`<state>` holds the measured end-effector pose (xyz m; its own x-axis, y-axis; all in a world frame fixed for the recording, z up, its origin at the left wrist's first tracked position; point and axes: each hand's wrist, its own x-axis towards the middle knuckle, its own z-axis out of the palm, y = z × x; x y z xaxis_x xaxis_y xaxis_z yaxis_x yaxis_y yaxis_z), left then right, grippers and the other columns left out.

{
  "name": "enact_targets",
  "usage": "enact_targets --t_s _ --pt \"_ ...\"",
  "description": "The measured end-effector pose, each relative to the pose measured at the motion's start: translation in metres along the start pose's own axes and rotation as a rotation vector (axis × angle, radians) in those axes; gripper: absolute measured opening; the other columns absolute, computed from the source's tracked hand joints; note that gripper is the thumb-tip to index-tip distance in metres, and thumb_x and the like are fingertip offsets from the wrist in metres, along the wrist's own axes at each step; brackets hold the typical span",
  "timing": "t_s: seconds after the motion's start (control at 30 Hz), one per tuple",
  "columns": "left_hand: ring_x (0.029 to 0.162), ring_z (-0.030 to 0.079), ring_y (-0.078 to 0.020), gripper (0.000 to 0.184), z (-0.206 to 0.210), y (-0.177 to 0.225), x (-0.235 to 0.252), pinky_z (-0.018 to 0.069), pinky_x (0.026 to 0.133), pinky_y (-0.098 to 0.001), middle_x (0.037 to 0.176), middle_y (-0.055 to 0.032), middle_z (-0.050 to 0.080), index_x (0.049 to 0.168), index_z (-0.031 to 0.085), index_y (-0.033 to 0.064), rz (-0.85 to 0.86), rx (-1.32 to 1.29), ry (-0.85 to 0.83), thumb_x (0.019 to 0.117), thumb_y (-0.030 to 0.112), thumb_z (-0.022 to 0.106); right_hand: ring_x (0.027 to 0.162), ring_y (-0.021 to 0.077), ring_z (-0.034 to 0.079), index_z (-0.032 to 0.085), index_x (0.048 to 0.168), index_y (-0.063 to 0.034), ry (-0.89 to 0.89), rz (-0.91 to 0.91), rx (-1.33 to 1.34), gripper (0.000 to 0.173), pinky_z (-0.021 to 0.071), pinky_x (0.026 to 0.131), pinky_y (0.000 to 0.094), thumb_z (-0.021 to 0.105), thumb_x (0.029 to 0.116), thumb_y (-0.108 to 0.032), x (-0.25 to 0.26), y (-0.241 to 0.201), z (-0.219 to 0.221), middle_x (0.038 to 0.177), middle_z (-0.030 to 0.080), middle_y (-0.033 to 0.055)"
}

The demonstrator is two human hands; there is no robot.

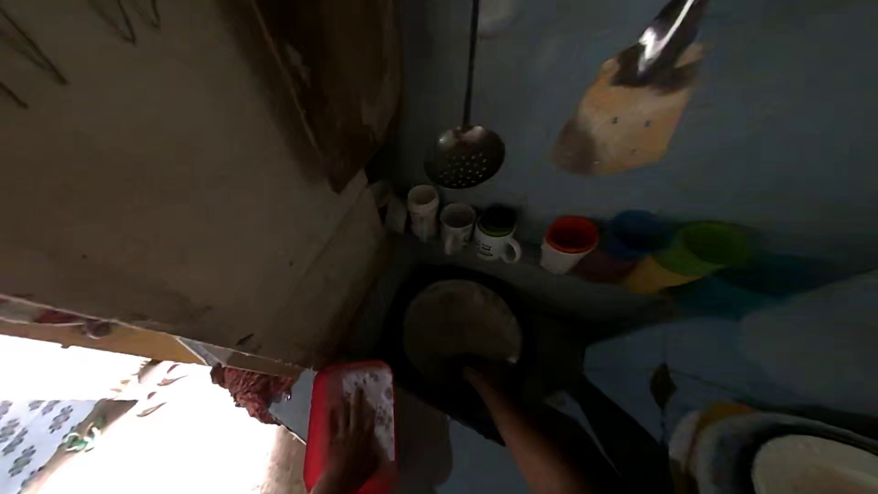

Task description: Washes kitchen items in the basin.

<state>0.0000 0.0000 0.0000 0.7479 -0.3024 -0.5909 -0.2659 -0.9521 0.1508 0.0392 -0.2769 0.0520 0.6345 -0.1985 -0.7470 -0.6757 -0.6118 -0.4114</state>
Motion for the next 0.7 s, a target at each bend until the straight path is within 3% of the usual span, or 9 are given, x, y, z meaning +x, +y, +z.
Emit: enact_targets --t_s 0.07,0.13,0.2,0.27,0.3,0.47,0.53,0.63,0.7 --pt "0.155 -0.003 -0.0517 0.074 0.002 -0.001 0.000 0.0005 0.122 -0.0688 0.169 -0.0283 -0.001 0.158 0.037 0.0026 0.012 -0.014 0.007 0.0951 0.029 0.066 0.137 0.0412 0.048 0.056 0.137 0.0099 -0.115 -0.103 -0.163 0.043 0.0350 0.115 0.0553 0.054 0.1047 -0.018 0.072 0.030 0.025 0.144 0.053 0.0297" --pt "0.156 -0.004 -0.0511 0.074 0.001 -0.001 0.000 0.0009 0.122 -0.0681 0.169 -0.0280 -0.002 0.158 0.036 0.0029 0.022 -0.013 0.011 0.0958 0.030 0.065 0.136 0.0409 0.050 0.056 0.138 0.0078 -0.171 -0.121 -0.149 0.045 0.0360 0.113 0.0572 0.051 0.1069 -0.024 0.093 0.041 0.023 0.144 0.053 0.0293" --pt "0.155 -0.003 -0.0513 0.074 0.002 -0.003 0.001 0.0022 0.122 -0.0684 0.170 -0.0278 -0.003 0.159 0.035 0.0035 0.034 -0.009 0.024 0.0966 0.031 0.064 0.124 0.0343 0.059 0.051 0.143 0.0046 -0.154 -0.094 -0.009 0.045 0.0445 0.106 0.0510 0.047 0.1088 -0.025 0.087 0.042 0.013 0.138 0.058 0.0258" --pt "0.155 -0.001 -0.0527 0.074 0.006 -0.005 0.003 0.0038 0.121 -0.0695 0.169 -0.0283 -0.002 0.158 0.036 0.0030 0.061 -0.011 0.058 0.0965 0.031 0.065 0.093 0.0213 0.065 0.050 0.141 0.0007 -0.110 -0.085 0.133 0.039 0.0531 0.084 0.0384 0.046 0.1091 -0.022 0.074 0.042 0.001 0.114 0.065 0.0175" --pt "0.155 -0.001 -0.0531 0.074 0.007 -0.006 0.003 0.0036 0.121 -0.0701 0.169 -0.0283 0.000 0.158 0.037 0.0029 0.070 -0.021 0.070 0.0959 0.031 0.066 0.084 0.0187 0.063 0.049 0.141 -0.0005 -0.084 -0.093 0.188 0.038 0.0530 0.078 0.0358 0.045 0.1090 -0.020 0.069 0.044 -0.004 0.107 0.064 0.0155" --pt "0.156 0.000 -0.0510 0.070 -0.001 -0.011 0.003 0.0019 0.120 -0.0723 0.170 -0.0259 0.005 0.158 0.039 0.0110 0.112 -0.109 0.089 0.0978 0.037 0.064 0.073 0.0148 0.054 0.050 0.141 -0.0024 0.025 -0.185 0.277 0.039 0.0476 0.067 0.0313 0.044 0.1108 -0.027 0.044 0.063 -0.010 0.096 0.059 0.0101" --pt "0.154 0.016 -0.0487 0.059 -0.011 -0.007 -0.001 0.0119 0.119 -0.0732 0.167 -0.0228 0.025 0.152 0.052 0.0165 0.140 -0.208 0.252 0.0988 0.039 0.063 0.062 0.0095 0.051 0.057 0.128 -0.0025 0.022 -0.292 0.405 0.035 0.0450 0.056 0.0253 0.041 0.1116 -0.030 0.028 0.069 -0.011 0.082 0.057 0.0038" --pt "0.144 0.041 -0.0419 0.038 -0.047 0.020 -0.010 0.0294 0.119 -0.0612 0.148 -0.0204 0.053 0.134 0.068 0.0098 0.187 -0.381 0.431 0.1025 0.030 0.058 0.055 0.0052 0.050 0.058 0.121 -0.0024 -0.037 -0.435 0.554 0.035 0.0429 0.051 0.0204 0.037 0.1123 -0.029 0.003 0.069 -0.008 0.074 0.055 -0.0018" --pt "0.128 0.061 -0.0310 0.038 -0.073 0.048 -0.011 0.0456 0.112 -0.0468 0.135 -0.0191 0.064 0.137 0.062 0.0008 0.246 -0.624 0.418 0.1053 0.021 0.055 0.054 0.0042 0.049 0.057 0.118 -0.0015 -0.045 -0.526 0.623 0.031 0.0422 0.050 0.0192 0.037 0.1120 -0.024 -0.017 0.062 -0.006 0.072 0.055 -0.0033"
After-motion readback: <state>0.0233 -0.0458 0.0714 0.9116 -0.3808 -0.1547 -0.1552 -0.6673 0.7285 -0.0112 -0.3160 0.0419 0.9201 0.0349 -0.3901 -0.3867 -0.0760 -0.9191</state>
